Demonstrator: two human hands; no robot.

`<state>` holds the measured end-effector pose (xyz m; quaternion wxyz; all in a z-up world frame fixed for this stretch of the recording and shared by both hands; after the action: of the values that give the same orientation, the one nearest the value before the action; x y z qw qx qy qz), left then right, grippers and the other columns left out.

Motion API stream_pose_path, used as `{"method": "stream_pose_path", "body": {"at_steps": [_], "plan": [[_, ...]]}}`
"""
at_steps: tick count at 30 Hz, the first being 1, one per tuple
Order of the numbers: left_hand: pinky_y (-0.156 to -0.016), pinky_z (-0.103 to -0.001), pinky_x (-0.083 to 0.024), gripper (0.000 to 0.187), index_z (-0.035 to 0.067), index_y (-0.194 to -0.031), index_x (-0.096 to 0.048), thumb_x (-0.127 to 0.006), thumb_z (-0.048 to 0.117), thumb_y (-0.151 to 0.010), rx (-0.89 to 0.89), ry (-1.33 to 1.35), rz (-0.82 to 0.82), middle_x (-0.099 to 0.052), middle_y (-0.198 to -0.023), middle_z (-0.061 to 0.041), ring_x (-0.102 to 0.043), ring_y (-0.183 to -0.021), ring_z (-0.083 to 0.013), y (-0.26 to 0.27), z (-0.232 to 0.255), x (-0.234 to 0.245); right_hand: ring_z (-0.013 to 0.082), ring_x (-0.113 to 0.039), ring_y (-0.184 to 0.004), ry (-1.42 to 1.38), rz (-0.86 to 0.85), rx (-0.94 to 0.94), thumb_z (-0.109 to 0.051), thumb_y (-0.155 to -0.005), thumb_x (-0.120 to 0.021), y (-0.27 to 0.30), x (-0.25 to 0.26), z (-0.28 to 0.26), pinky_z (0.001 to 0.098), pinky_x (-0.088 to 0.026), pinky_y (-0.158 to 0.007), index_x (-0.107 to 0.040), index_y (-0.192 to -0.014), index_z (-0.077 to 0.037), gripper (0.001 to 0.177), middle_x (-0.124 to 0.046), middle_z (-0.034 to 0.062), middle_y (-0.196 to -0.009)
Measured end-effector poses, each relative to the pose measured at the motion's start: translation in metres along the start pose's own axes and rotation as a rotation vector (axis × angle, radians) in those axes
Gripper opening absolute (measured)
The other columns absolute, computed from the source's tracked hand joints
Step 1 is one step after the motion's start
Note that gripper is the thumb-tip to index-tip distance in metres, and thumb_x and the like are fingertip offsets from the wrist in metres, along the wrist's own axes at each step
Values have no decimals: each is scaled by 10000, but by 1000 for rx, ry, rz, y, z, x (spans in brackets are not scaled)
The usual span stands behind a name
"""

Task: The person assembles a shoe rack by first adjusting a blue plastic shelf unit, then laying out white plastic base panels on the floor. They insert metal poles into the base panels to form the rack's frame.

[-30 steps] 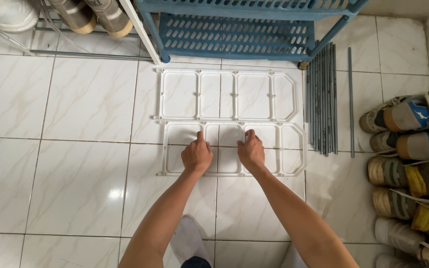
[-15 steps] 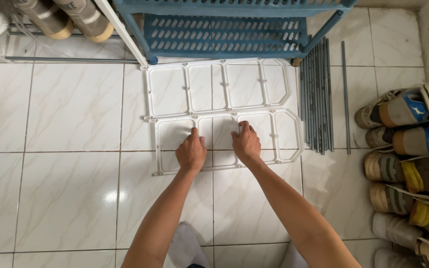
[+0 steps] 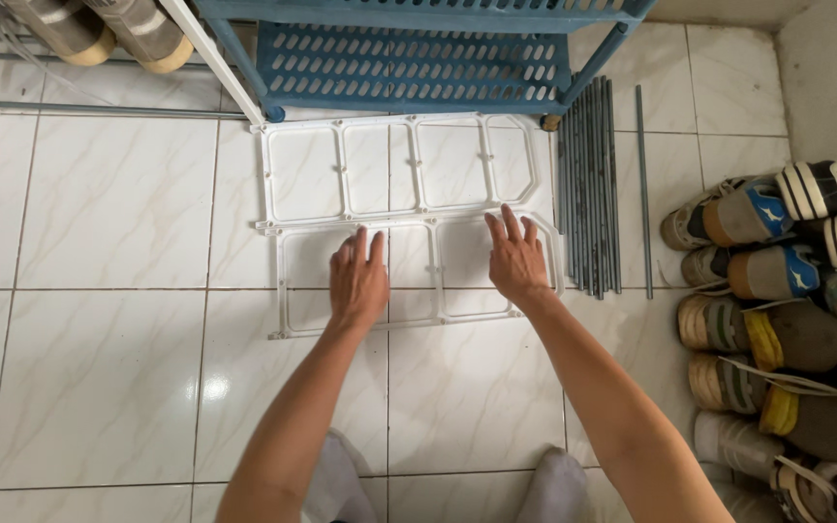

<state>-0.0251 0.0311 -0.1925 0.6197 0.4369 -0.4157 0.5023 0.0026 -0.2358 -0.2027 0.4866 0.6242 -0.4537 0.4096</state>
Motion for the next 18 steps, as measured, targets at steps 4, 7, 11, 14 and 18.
{"method": "stream_pose_path", "body": {"at_steps": [4, 7, 11, 14, 18], "plan": [[-1197, -612, -192, 639, 139, -1551, -387, -591, 306, -969, 150, -12, 123, -241, -1663, -161, -249, -1509, -385, -4, 19, -18, 538, -122, -1427, -18, 10, 40, -75, -893, -505, -15, -1, 13, 585, -203, -1151, -280, -1564, -130, 710, -198, 193, -1693], [-1196, -634, -155, 657, 150, -1576, -344, -521, 403, -996, 281, 28, 132, -202, -1675, -162, -208, -1520, -408, 9, 15, -26, 467, -150, -1516, -21, 4, 58, -149, -962, -522, -17, -7, 17, 544, -140, -1244, -346, -1528, -106, 594, -293, 183, -1604], [-1196, -637, -138, 712, 145, -1589, -303, -485, 480, -987, 261, -9, 87, -173, -1685, -154, -185, -1524, -396, 12, 7, -28, 361, -252, -1557, -48, 56, 114, -122, -997, -495, -4, -11, 13, 478, -116, -1348, -389, -1540, -87, 554, -365, 192, -1590], [-1193, -648, -131, 734, 144, -1588, -298, -496, 504, -980, 222, -40, 73, -165, -1682, -155, -179, -1529, -391, 13, 2, -24, 401, -198, -1537, -62, 76, 78, -93, -979, -484, 6, -9, 7, 477, -150, -1288, -387, -1536, -102, 565, -341, 190, -1598], [-1194, -645, -137, 758, 142, -1593, -301, -511, 513, -966, 220, -30, 75, -163, -1685, -158, -182, -1532, -383, 17, -1, -25, 429, -141, -1532, -92, 36, -5, -100, -981, -480, 15, -8, -2, 485, -192, -1241, -372, -1537, -123, 567, -305, 172, -1617]]}}
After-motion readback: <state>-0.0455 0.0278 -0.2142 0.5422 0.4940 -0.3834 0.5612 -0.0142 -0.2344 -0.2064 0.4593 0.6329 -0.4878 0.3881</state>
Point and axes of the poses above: each hand's wrist, its own y-axis away from the middle knuckle, its own x-axis out of the back of the hand, z = x × y, the point moved 5 cm from there along -y, towards the middle knuckle
